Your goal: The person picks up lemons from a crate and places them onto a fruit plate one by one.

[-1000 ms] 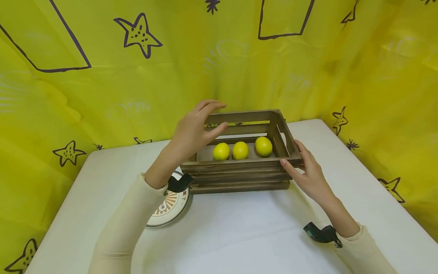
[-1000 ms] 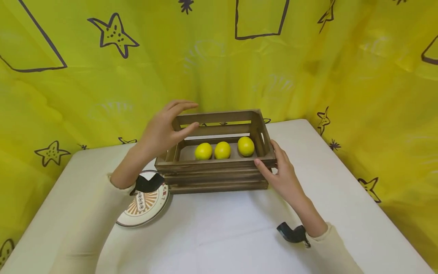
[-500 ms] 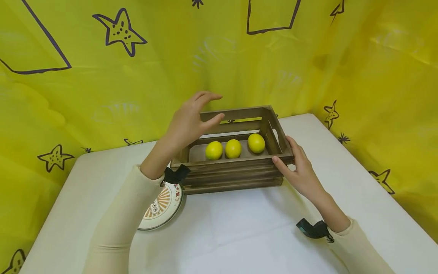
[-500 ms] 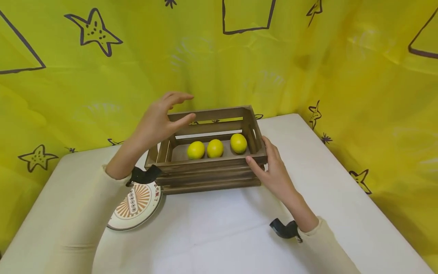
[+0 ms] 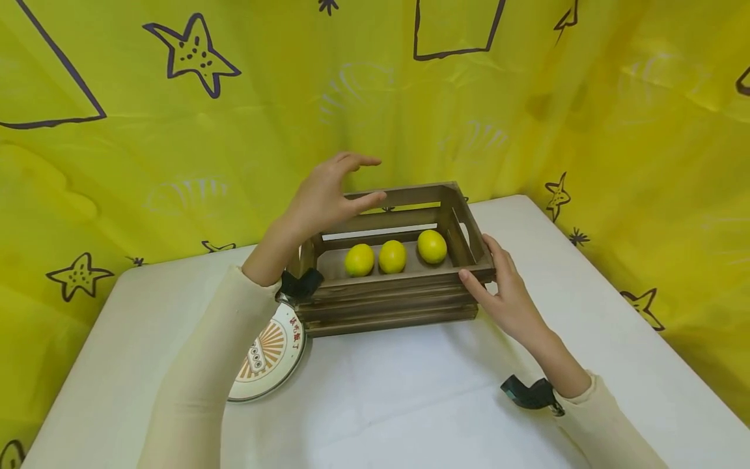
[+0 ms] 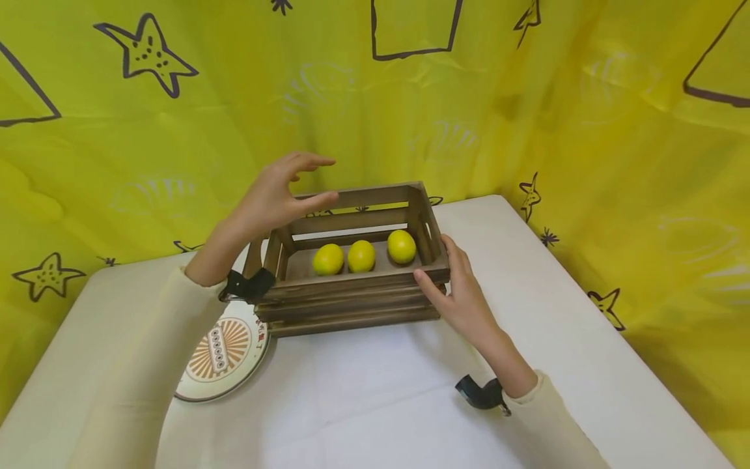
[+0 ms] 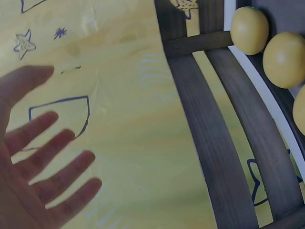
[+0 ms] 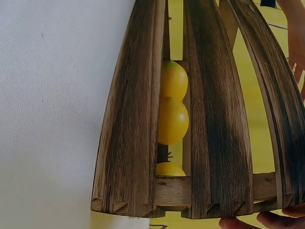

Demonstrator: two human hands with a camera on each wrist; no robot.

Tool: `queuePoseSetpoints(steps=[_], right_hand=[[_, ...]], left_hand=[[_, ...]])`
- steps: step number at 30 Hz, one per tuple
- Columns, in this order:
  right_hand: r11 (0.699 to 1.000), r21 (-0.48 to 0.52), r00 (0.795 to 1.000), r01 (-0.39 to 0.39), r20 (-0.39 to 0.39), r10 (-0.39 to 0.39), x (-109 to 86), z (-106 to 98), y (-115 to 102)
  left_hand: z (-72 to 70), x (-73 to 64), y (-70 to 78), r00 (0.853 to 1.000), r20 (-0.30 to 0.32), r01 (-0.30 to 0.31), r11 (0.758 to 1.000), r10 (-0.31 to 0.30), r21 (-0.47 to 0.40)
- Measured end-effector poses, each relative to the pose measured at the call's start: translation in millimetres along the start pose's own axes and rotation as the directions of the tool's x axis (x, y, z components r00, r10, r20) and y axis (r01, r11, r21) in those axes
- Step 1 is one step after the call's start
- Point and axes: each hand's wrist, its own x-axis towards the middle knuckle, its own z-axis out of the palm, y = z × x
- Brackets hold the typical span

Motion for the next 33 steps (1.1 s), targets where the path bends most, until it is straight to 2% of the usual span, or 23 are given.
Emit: queuePoseSetpoints(steps=[6, 11, 14, 21, 28, 33], right_hand=[[1.000, 0.003, 1.000, 0.003, -0.005, -0.003, 0.2, 0.7, -0.4], [1.000, 0.009, 1.000, -0.006, -0.002, 0.006, -0.5, 1.4, -0.6], [1.000, 0.007, 1.000, -0.013, 0.001, 0.013, -1.7, 1.6, -1.0], [1.000, 0.002, 1.000, -0.016, -0.004, 0.016, -3.5, 1.9, -1.7], [1.000, -0.006, 1.000, -0.012, -0.007, 0.012, -3.4, 2.2, -0.5], [1.000, -0.010, 1.000, -0.013, -0.006, 0.013, -3.6, 2.0, -0.3]], left_hand=[[-0.7, 10.1, -5.4, 0.995, 0.051, -0.073, 0.988, 0.080, -0.136], [1.7, 14.0, -10.0, 0.988, 0.119, -0.074, 0.981, 0.096, -0.177], [3.8, 15.5, -12.6, 0.986, 0.141, -0.066, 0.981, 0.092, -0.183], [8.6, 25.0, -18.2, 0.985, 0.145, -0.059, 0.974, 0.092, -0.218], [17.5, 32.0, -24.2, 0.974, 0.197, -0.072, 0.975, 0.114, -0.208], [25.1, 36.8, -21.9, 0.964, 0.237, -0.072, 0.976, 0.122, -0.206]])
